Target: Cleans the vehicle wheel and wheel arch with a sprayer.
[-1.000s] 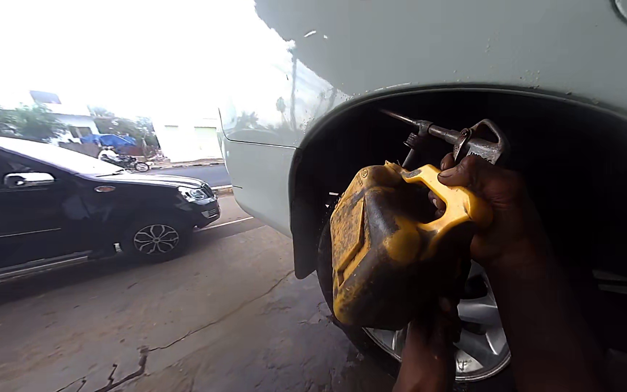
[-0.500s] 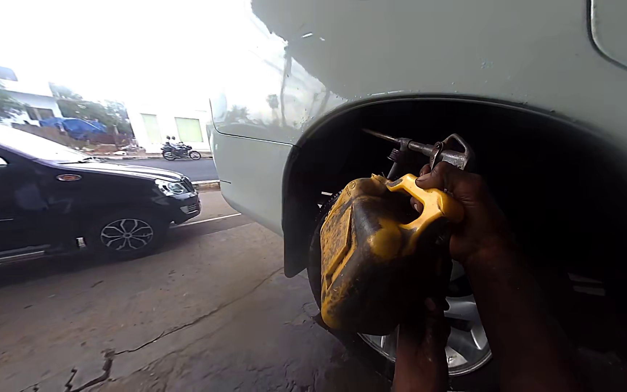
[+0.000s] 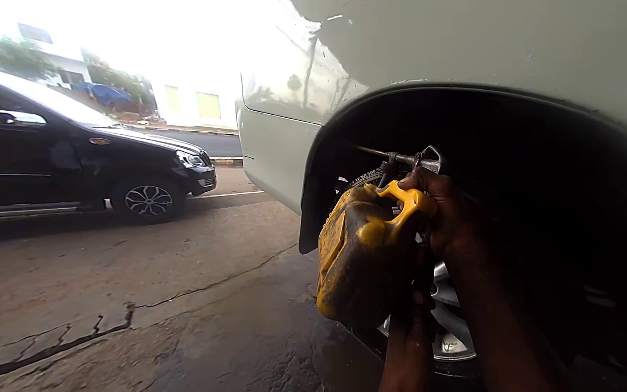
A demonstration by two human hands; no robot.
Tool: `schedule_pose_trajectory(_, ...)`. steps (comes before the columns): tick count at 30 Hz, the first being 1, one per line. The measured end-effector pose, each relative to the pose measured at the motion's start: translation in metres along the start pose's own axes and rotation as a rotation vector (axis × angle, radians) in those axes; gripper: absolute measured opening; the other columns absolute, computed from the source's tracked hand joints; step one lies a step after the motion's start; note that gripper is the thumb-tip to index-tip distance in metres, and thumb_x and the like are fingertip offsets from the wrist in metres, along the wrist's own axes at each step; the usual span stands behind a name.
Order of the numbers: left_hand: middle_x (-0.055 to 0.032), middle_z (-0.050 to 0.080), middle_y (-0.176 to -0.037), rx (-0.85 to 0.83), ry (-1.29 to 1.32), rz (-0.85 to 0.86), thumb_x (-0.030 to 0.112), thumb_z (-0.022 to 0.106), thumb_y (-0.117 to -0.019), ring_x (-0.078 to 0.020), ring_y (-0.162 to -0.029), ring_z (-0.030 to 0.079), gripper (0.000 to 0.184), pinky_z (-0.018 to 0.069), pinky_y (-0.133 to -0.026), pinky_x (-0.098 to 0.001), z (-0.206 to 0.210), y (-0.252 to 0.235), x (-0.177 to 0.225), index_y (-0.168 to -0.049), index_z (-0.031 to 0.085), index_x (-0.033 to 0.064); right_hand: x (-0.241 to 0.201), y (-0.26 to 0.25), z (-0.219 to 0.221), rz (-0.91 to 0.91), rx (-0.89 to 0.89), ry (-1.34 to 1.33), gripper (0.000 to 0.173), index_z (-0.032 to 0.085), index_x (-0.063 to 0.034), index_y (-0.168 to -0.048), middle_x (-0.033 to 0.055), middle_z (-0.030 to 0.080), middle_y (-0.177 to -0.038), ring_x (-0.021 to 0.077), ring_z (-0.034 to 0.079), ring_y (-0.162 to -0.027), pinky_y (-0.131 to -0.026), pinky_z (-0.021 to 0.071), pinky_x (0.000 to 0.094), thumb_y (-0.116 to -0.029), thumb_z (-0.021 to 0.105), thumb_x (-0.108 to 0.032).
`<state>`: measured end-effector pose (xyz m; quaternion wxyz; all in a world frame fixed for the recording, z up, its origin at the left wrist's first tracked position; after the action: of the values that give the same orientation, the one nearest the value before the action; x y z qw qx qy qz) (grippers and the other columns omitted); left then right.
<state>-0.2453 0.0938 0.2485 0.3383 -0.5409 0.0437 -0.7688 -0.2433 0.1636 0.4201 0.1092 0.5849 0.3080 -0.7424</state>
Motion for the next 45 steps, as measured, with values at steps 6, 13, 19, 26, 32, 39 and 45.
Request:
schedule_pose_trajectory(6, 0.0028, 0.05, -0.07, 0.032, 0.005, -0.053, 0.033, 0.034, -0.1103, -0.0044, -0.051, 0.041, 0.037, 0.0332, -0.043, -0.0189, -0.004, 0.013, -0.01, -0.098, 0.058, 0.008, 0.021, 0.0, 0.012, 0.056, -0.078, -0.018, 0.016, 0.061, -0.0099, -0.079, 0.003, 0.056, -0.061, 0.0056, 0.049, -0.043, -0.036, 0.0381, 0.0178, -0.0944, 0.056, -0.013)
schedule_pose_trajectory(13, 0.0057, 0.045, -0.068, 0.007, 0.027, -0.068, 0.035, 0.035, -0.1099, -0.0027, -0.051, 0.038, 0.037, 0.033, -0.044, -0.0179, 0.002, 0.023, -0.015, -0.094, 0.057, 0.0099, 0.025, 0.009, 0.008, 0.06, -0.09, -0.03, 0.019, 0.06, -0.0097, -0.077, 0.0032, 0.058, -0.062, 0.0055, 0.051, -0.045, -0.038, 0.0395, 0.0176, -0.095, 0.054, -0.013)
schedule_pose_trajectory(19, 0.0074, 0.048, -0.069, -0.121, -0.013, 0.024, 0.038, 0.04, -0.1089, -0.0009, -0.055, 0.043, 0.039, 0.0375, -0.049, -0.0175, 0.013, 0.02, 0.002, -0.101, 0.061, 0.0071, -0.017, 0.033, -0.011, -0.152, 0.046, -0.052, 0.009, 0.06, -0.0105, -0.08, 0.002, 0.059, -0.067, 0.0062, 0.057, -0.053, -0.046, 0.0476, 0.0182, -0.0887, 0.058, -0.008)
schedule_pose_trajectory(26, 0.008, 0.049, -0.073, -0.3, 0.039, 0.084, 0.04, 0.043, -0.1087, -0.0005, -0.061, 0.046, 0.039, 0.0414, -0.056, -0.0186, 0.024, 0.011, 0.028, -0.1, 0.063, 0.0068, -0.061, 0.056, -0.015, -0.292, 0.193, 0.008, 0.008, 0.062, -0.0114, -0.08, 0.0016, 0.061, -0.068, 0.007, 0.06, -0.056, -0.049, 0.0514, 0.0198, -0.0877, 0.057, -0.011)
schedule_pose_trajectory(32, 0.0076, 0.052, -0.074, -0.434, 0.025, 0.039, 0.048, 0.042, -0.1076, -0.0007, -0.063, 0.049, 0.047, 0.0444, -0.058, -0.0209, 0.009, 0.005, 0.036, -0.103, 0.065, 0.0068, -0.063, 0.067, -0.007, -0.321, 0.355, 0.058, 0.004, 0.063, -0.0136, -0.083, 0.0017, 0.06, -0.068, 0.0086, 0.058, -0.054, -0.047, 0.0507, 0.0228, -0.0812, 0.064, -0.017)
schedule_pose_trajectory(39, -0.0002, 0.061, -0.081, -0.583, -0.054, 0.127, 0.057, 0.034, -0.1069, -0.0035, -0.077, 0.059, 0.065, 0.0531, -0.079, -0.0263, -0.032, -0.013, 0.047, -0.106, 0.066, 0.0005, -0.054, 0.078, 0.015, -0.491, 0.608, 0.05, 0.014, 0.064, -0.0146, -0.09, 0.0012, 0.063, -0.073, 0.0082, 0.062, -0.059, -0.051, 0.0541, 0.025, -0.0761, 0.067, -0.013)
schedule_pose_trajectory(45, -0.0037, 0.065, -0.092, -0.694, -0.001, 0.13, 0.066, 0.029, -0.1033, -0.0041, -0.092, 0.062, 0.075, 0.0526, -0.092, -0.0282, -0.055, -0.023, 0.044, -0.11, 0.065, 0.0004, -0.046, 0.084, 0.037, -0.512, 0.798, 0.172, 0.009, 0.064, -0.0143, -0.084, 0.0016, 0.061, -0.07, 0.0098, 0.059, -0.056, -0.049, 0.0512, 0.025, -0.0765, 0.069, -0.015)
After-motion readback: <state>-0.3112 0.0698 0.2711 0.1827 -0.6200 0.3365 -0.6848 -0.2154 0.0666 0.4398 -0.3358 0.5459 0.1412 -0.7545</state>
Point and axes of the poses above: each hand's wrist, its own y-axis away from the middle knuckle, its own z-axis out of the palm, x = y × z, the point moved 10 cm from there along -y, towards the middle knuckle
